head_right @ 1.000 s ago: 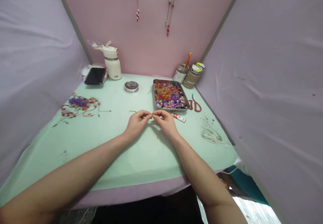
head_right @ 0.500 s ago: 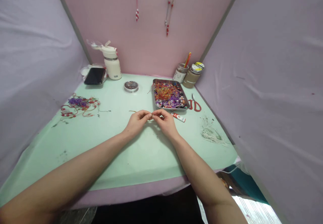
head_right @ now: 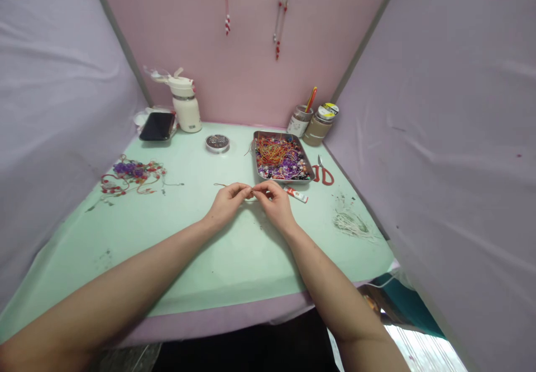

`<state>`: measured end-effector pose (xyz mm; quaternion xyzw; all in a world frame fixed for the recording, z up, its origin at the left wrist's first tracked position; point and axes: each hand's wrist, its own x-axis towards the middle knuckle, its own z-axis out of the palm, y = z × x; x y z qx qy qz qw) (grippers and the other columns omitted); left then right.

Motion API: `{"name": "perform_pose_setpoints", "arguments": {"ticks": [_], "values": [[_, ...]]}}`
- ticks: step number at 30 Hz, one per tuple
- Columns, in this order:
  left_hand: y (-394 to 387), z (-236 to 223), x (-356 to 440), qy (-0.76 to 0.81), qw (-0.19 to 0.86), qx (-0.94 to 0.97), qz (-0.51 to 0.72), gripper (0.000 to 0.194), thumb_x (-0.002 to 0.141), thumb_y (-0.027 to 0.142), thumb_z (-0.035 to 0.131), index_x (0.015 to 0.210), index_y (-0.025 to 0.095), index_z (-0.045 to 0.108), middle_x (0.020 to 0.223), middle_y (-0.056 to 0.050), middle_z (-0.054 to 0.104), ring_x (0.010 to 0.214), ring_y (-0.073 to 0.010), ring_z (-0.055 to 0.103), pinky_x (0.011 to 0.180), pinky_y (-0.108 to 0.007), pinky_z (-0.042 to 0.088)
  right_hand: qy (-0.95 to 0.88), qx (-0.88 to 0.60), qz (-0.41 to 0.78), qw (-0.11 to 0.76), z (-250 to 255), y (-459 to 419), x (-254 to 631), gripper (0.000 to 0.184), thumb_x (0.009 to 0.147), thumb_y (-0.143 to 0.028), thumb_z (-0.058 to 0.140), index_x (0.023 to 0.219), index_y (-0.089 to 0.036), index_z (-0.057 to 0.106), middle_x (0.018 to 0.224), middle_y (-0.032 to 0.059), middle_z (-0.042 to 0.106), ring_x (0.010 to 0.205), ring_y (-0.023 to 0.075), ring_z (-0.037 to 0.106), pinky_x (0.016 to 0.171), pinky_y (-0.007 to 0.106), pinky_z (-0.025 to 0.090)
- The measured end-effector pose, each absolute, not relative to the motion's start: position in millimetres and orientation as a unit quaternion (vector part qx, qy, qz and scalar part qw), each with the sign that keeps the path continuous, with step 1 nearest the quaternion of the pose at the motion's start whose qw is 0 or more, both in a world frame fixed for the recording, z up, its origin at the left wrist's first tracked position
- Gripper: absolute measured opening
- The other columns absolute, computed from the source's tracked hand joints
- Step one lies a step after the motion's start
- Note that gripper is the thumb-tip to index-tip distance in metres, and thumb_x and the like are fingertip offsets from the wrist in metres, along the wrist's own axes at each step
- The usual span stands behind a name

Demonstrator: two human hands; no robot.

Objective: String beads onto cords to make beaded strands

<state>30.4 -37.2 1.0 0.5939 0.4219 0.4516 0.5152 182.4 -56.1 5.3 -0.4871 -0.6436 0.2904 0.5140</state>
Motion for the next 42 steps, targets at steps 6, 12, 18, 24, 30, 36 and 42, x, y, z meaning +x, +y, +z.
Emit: {"name": "perform_pose_setpoints", "arguments": {"ticks": [6, 12, 18, 24, 30, 36, 42], "values": [[-36, 1, 30, 0.425, 0.514, 0.601, 0.441, 0.024, 0.078, 0.04, 0.059, 0.077, 0.016, 0.065, 0.077, -0.005, 0.069, 0.077, -0.0175, 0.062, 0.074, -0.03, 0.049, -0.667, -0.477, 0.252, 0.514, 8, -58, 182, 0.01, 0.084, -0.028, 0.062, 0.079, -0.022, 0.068, 0.083, 0.0039, 0.065, 0.08, 0.0179, 0.059, 0.066, 0.03, 0.046], [-37, 3, 29, 0.435, 0.524, 0.584, 0.442, 0.027, 0.076, 0.042, 0.062, 0.078, 0.016, 0.065, 0.076, -0.005, 0.069, 0.075, -0.0168, 0.062, 0.073, -0.03, 0.048, -0.689, -0.476, 0.202, 0.508, 8, -59, 183, 0.011, 0.087, -0.028, 0.06, 0.084, -0.023, 0.069, 0.085, 0.0049, 0.066, 0.081, 0.0182, 0.06, 0.066, 0.031, 0.046], [-37, 3, 28, 0.436, 0.523, 0.585, 0.441, 0.027, 0.077, 0.042, 0.062, 0.078, 0.015, 0.065, 0.076, -0.005, 0.069, 0.075, -0.0171, 0.062, 0.074, -0.03, 0.048, -0.736, -0.453, 0.132, 0.486, 6, -59, 185, 0.011, 0.09, -0.023, 0.056, 0.085, -0.021, 0.066, 0.083, 0.0052, 0.063, 0.074, 0.0168, 0.057, 0.064, 0.031, 0.045], [-36, -2, 28, 0.441, 0.497, 0.612, 0.43, 0.025, 0.079, 0.04, 0.061, 0.079, 0.016, 0.067, 0.079, -0.005, 0.071, 0.076, -0.017, 0.062, 0.073, -0.029, 0.047, -0.781, -0.458, 0.034, 0.423, 6, -58, 187, 0.012, 0.091, -0.021, 0.052, 0.083, -0.022, 0.06, 0.083, 0.0062, 0.061, 0.082, 0.02, 0.055, 0.074, 0.035, 0.045], [-32, 8, 21, 0.462, 0.418, 0.662, 0.416, 0.019, 0.079, 0.034, 0.058, 0.08, 0.018, 0.068, 0.082, -0.004, 0.071, 0.076, -0.0171, 0.062, 0.074, -0.029, 0.047, -0.744, -0.482, 0.027, 0.462, 4, -56, 188, 0.01, 0.089, -0.017, 0.048, 0.081, -0.022, 0.051, 0.082, 0.0043, 0.056, 0.08, 0.019, 0.052, 0.074, 0.034, 0.043], [-11, 8, 0, 0.451, 0.255, 0.792, 0.323, 0.014, 0.079, 0.025, 0.054, 0.078, 0.02, 0.068, 0.088, -0.005, 0.068, 0.086, -0.0202, 0.059, 0.083, -0.035, 0.045, -0.625, -0.543, 0.116, 0.548, 6, -54, 192, 0.007, 0.087, -0.021, 0.048, 0.08, -0.022, 0.052, 0.082, 0.0028, 0.055, 0.075, 0.0163, 0.051, 0.067, 0.03, 0.043], [-9, 4, -5, 0.464, 0.162, 0.836, 0.244, 0.016, 0.079, 0.023, 0.054, 0.089, 0.02, 0.066, 0.103, -0.01, 0.065, 0.102, -0.0285, 0.054, 0.087, -0.043, 0.04, -0.582, -0.538, 0.194, 0.578, 5, -53, 194, 0.009, 0.087, -0.029, 0.051, 0.083, -0.021, 0.053, 0.084, 0.0038, 0.055, 0.078, 0.0168, 0.052, 0.065, 0.029, 0.043]]}}
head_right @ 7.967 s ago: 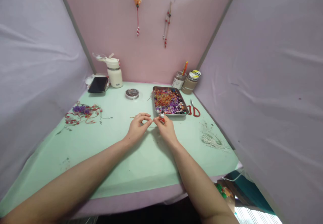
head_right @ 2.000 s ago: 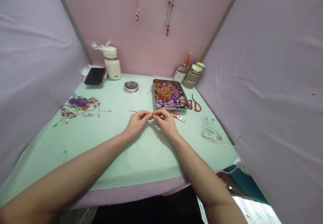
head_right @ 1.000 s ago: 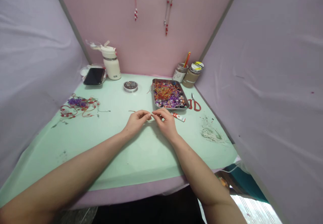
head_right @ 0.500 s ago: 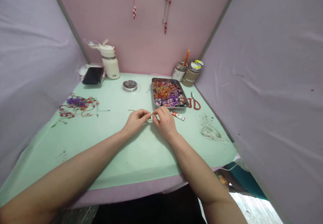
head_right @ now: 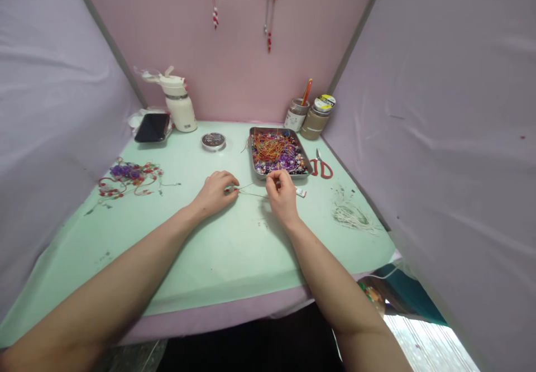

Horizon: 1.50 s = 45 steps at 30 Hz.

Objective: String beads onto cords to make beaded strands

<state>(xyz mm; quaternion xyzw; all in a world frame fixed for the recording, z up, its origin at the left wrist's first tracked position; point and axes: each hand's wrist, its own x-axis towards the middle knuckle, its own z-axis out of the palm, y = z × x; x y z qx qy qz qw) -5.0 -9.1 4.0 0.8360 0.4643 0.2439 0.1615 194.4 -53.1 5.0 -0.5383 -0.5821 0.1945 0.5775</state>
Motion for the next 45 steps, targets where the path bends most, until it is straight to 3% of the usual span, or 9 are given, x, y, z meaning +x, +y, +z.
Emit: {"name": "perform_pose_setpoints", "arguments": {"ticks": [8, 13, 16, 21, 27, 33, 36, 39, 45], "values": [[-19, 1, 8, 0.413, 0.213, 0.837, 0.289, 0.022, 0.082, 0.026, 0.058, 0.103, 0.02, 0.063, 0.104, -0.008, 0.065, 0.095, -0.0226, 0.058, 0.091, -0.04, 0.041, -0.59, -0.503, 0.248, 0.581, 13, -57, 190, 0.011, 0.085, -0.033, 0.053, 0.083, -0.022, 0.053, 0.082, 0.0025, 0.054, 0.076, 0.0164, 0.051, 0.068, 0.03, 0.042], [-24, -1, 16, 0.408, 0.258, 0.805, 0.346, 0.014, 0.086, 0.024, 0.055, 0.085, 0.02, 0.069, 0.089, -0.005, 0.069, 0.086, -0.0194, 0.06, 0.084, -0.034, 0.044, -0.578, -0.5, 0.281, 0.581, 11, -57, 189, 0.011, 0.085, -0.033, 0.052, 0.083, -0.022, 0.052, 0.077, 0.0006, 0.052, 0.068, 0.0147, 0.048, 0.063, 0.028, 0.041], [-24, -1, 17, 0.428, 0.295, 0.765, 0.381, 0.016, 0.085, 0.025, 0.056, 0.081, 0.021, 0.071, 0.084, -0.004, 0.07, 0.081, -0.0179, 0.061, 0.08, -0.031, 0.045, -0.6, -0.543, 0.196, 0.554, 6, -54, 192, 0.005, 0.083, -0.026, 0.053, 0.084, -0.021, 0.055, 0.081, 0.0025, 0.053, 0.073, 0.0165, 0.05, 0.069, 0.031, 0.044], [-24, 0, 16, 0.454, 0.332, 0.728, 0.392, 0.018, 0.083, 0.027, 0.056, 0.082, 0.021, 0.073, 0.085, -0.004, 0.072, 0.08, -0.0182, 0.062, 0.076, -0.029, 0.046, -0.674, -0.538, 0.016, 0.506, 5, -56, 194, 0.025, 0.082, -0.017, 0.054, 0.106, -0.021, 0.057, 0.094, 0.0062, 0.054, 0.077, 0.0186, 0.052, 0.079, 0.037, 0.046], [-27, 1, 18, 0.449, 0.326, 0.736, 0.389, 0.019, 0.083, 0.025, 0.055, 0.081, 0.021, 0.073, 0.086, -0.004, 0.072, 0.082, -0.0183, 0.063, 0.079, -0.03, 0.046, -0.777, -0.466, -0.018, 0.422, 5, -59, 185, 0.012, 0.088, -0.021, 0.054, 0.096, -0.021, 0.063, 0.088, 0.0078, 0.062, 0.087, 0.0224, 0.055, 0.081, 0.037, 0.046], [-33, 5, 21, 0.45, 0.363, 0.714, 0.396, 0.013, 0.081, 0.026, 0.059, 0.085, 0.02, 0.069, 0.083, -0.002, 0.071, 0.079, -0.0169, 0.063, 0.078, -0.029, 0.047, -0.78, -0.497, -0.028, 0.378, 1, -56, 185, 0.02, 0.092, -0.023, 0.051, 0.084, -0.02, 0.069, 0.084, 0.0084, 0.06, 0.083, 0.0215, 0.053, 0.075, 0.035, 0.044], [-35, 5, 24, 0.454, 0.427, 0.663, 0.415, 0.015, 0.078, 0.025, 0.063, 0.092, 0.019, 0.064, 0.079, 0.0, 0.069, 0.071, -0.0144, 0.062, 0.07, -0.027, 0.048, -0.751, -0.511, 0.019, 0.417, 2, -57, 185, 0.02, 0.091, -0.024, 0.053, 0.081, -0.02, 0.07, 0.084, 0.0082, 0.061, 0.082, 0.0208, 0.055, 0.075, 0.035, 0.045], [-37, 2, 27, 0.438, 0.463, 0.646, 0.42, 0.014, 0.076, 0.023, 0.064, 0.089, 0.019, 0.061, 0.077, 0.001, 0.067, 0.07, -0.0134, 0.063, 0.068, -0.025, 0.048, -0.683, -0.529, 0.158, 0.478, 3, -57, 183, 0.015, 0.086, -0.026, 0.057, 0.082, -0.02, 0.07, 0.082, 0.0059, 0.066, 0.075, 0.0185, 0.059, 0.07, 0.032, 0.047], [-43, 3, 29, 0.483, 0.414, 0.667, 0.388, 0.009, 0.078, 0.026, 0.062, 0.081, 0.019, 0.066, 0.081, -0.002, 0.071, 0.075, -0.0155, 0.062, 0.071, -0.027, 0.047, -0.526, -0.541, 0.385, 0.531, 5, -55, 178, 0.017, 0.073, -0.034, 0.067, 0.081, -0.019, 0.069, 0.078, 0.0034, 0.071, 0.072, 0.0186, 0.064, 0.068, 0.031, 0.049]]}}
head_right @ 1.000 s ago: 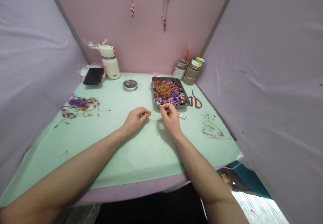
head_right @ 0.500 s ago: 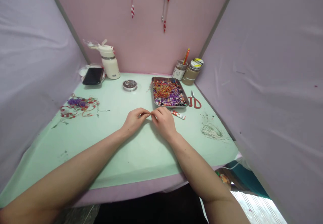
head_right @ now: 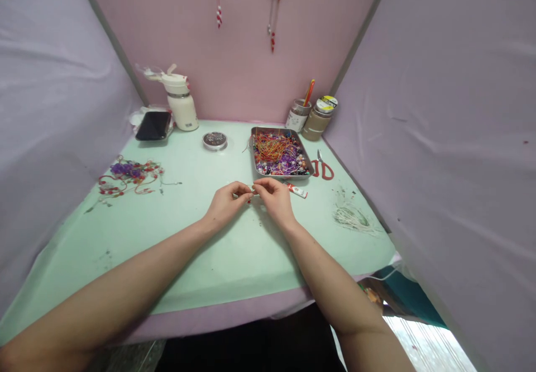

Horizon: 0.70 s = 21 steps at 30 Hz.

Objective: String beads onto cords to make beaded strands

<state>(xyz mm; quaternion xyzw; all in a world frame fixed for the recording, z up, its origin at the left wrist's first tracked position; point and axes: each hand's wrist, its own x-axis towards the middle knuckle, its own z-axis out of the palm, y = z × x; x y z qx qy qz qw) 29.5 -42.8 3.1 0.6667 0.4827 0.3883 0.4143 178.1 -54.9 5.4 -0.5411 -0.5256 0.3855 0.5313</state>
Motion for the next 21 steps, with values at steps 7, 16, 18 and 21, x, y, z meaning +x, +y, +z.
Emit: {"name": "perform_pose_setpoints", "arguments": {"ticks": [7, 16, 18, 21], "values": [[-45, 5, 29, 0.501, 0.38, 0.693, 0.353, 0.021, 0.081, 0.031, 0.059, 0.092, 0.019, 0.074, 0.09, -0.004, 0.075, 0.075, -0.0177, 0.062, 0.074, -0.029, 0.046, -0.485, -0.517, 0.472, 0.524, 5, -55, 178, 0.018, 0.068, -0.034, 0.072, 0.077, -0.019, 0.068, 0.073, 0.0008, 0.068, 0.067, 0.0145, 0.059, 0.068, 0.028, 0.046], [-40, -4, 32, 0.436, 0.505, 0.607, 0.432, 0.023, 0.076, 0.023, 0.061, 0.093, 0.015, 0.074, 0.092, -0.007, 0.075, 0.083, -0.0183, 0.066, 0.081, -0.03, 0.049, -0.465, -0.52, 0.519, 0.494, 3, -54, 180, 0.024, 0.066, -0.039, 0.074, 0.076, -0.018, 0.07, 0.064, -0.0016, 0.061, 0.054, 0.0094, 0.041, 0.053, 0.025, 0.03], [-39, -5, 33, 0.429, 0.522, 0.588, 0.445, 0.022, 0.073, 0.025, 0.063, 0.089, 0.015, 0.075, 0.088, -0.007, 0.075, 0.079, -0.018, 0.066, 0.079, -0.03, 0.05, -0.456, -0.515, 0.529, 0.498, 3, -54, 181, 0.025, 0.065, -0.04, 0.075, 0.076, -0.018, 0.071, 0.062, -0.0022, 0.058, 0.053, 0.0088, 0.037, 0.051, 0.025, 0.027], [-39, -4, 33, 0.431, 0.535, 0.56, 0.464, 0.019, 0.07, 0.027, 0.066, 0.083, 0.016, 0.075, 0.084, -0.006, 0.075, 0.075, -0.0176, 0.065, 0.077, -0.031, 0.05, -0.453, -0.506, 0.538, 0.499, 2, -53, 181, 0.025, 0.065, -0.039, 0.076, 0.076, -0.018, 0.071, 0.058, -0.0032, 0.055, 0.052, 0.0084, 0.036, 0.051, 0.025, 0.025]]}}
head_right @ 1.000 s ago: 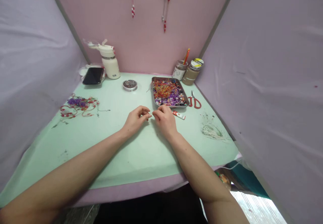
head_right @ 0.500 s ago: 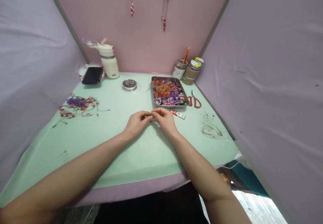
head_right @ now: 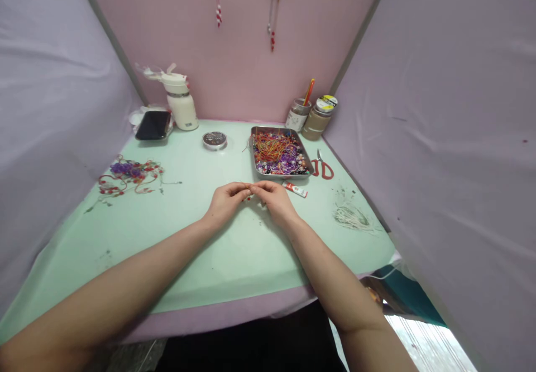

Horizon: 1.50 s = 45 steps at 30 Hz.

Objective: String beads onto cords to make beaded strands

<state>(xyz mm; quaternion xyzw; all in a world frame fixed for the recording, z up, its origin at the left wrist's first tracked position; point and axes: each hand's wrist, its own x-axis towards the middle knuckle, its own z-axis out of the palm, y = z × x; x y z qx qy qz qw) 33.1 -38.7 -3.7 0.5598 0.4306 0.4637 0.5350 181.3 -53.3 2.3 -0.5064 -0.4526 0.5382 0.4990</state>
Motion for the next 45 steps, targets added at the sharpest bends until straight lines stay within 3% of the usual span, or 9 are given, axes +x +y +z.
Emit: {"name": "perform_pose_setpoints", "arguments": {"ticks": [9, 15, 22, 29, 32, 36, 45], "values": [[-41, -1, 33, 0.457, 0.521, 0.53, 0.489, 0.021, 0.068, 0.032, 0.071, 0.079, 0.016, 0.077, 0.082, -0.007, 0.076, 0.074, -0.0177, 0.064, 0.074, -0.03, 0.05, -0.444, -0.53, 0.524, 0.497, 6, -55, 178, 0.029, 0.064, -0.044, 0.074, 0.074, -0.017, 0.07, 0.063, -0.0013, 0.057, 0.053, 0.0089, 0.04, 0.051, 0.025, 0.028], [-41, 2, 33, 0.477, 0.502, 0.55, 0.467, 0.019, 0.07, 0.031, 0.067, 0.077, 0.016, 0.074, 0.075, -0.004, 0.073, 0.07, -0.0158, 0.062, 0.071, -0.028, 0.049, -0.464, -0.573, 0.447, 0.507, 8, -57, 175, 0.025, 0.067, -0.043, 0.071, 0.068, -0.018, 0.066, 0.059, -0.0018, 0.055, 0.053, 0.0103, 0.042, 0.051, 0.025, 0.032], [-42, 3, 32, 0.483, 0.475, 0.599, 0.428, 0.017, 0.072, 0.028, 0.059, 0.076, 0.015, 0.071, 0.075, -0.003, 0.071, 0.069, -0.0146, 0.061, 0.07, -0.027, 0.047, -0.551, -0.554, 0.39, 0.488, 11, -57, 176, 0.017, 0.072, -0.035, 0.064, 0.077, -0.019, 0.064, 0.076, 0.0015, 0.065, 0.071, 0.0155, 0.056, 0.067, 0.028, 0.044], [-42, -2, 33, 0.48, 0.451, 0.642, 0.393, 0.02, 0.072, 0.024, 0.055, 0.078, 0.015, 0.071, 0.074, -0.002, 0.07, 0.07, -0.0151, 0.061, 0.068, -0.026, 0.046, -0.614, -0.534, 0.339, 0.472, 12, -59, 178, 0.014, 0.074, -0.031, 0.064, 0.083, -0.02, 0.065, 0.084, 0.0029, 0.064, 0.077, 0.0166, 0.056, 0.065, 0.028, 0.041], [-42, -4, 33, 0.485, 0.433, 0.66, 0.376, 0.021, 0.072, 0.024, 0.054, 0.079, 0.014, 0.071, 0.072, -0.002, 0.069, 0.069, -0.0156, 0.06, 0.067, -0.026, 0.044, -0.651, -0.51, 0.303, 0.474, 11, -59, 179, 0.011, 0.078, -0.031, 0.063, 0.077, -0.021, 0.066, 0.084, 0.0029, 0.062, 0.079, 0.0165, 0.055, 0.065, 0.029, 0.039], [-43, -3, 33, 0.488, 0.425, 0.665, 0.372, 0.021, 0.073, 0.025, 0.054, 0.079, 0.014, 0.071, 0.072, -0.002, 0.069, 0.069, -0.016, 0.06, 0.066, -0.027, 0.044, -0.632, -0.499, 0.337, 0.487, 9, -58, 179, 0.013, 0.079, -0.034, 0.064, 0.077, -0.021, 0.066, 0.085, 0.003, 0.063, 0.08, 0.0168, 0.056, 0.067, 0.029, 0.041], [-37, 4, 31, 0.486, 0.515, 0.569, 0.418, 0.018, 0.07, 0.031, 0.061, 0.074, 0.015, 0.069, 0.069, -0.003, 0.068, 0.063, -0.0137, 0.059, 0.063, -0.026, 0.046, -0.599, -0.529, 0.343, 0.494, 11, -59, 182, 0.015, 0.075, -0.036, 0.064, 0.073, -0.021, 0.063, 0.08, 0.003, 0.061, 0.077, 0.017, 0.054, 0.064, 0.028, 0.041]]}}
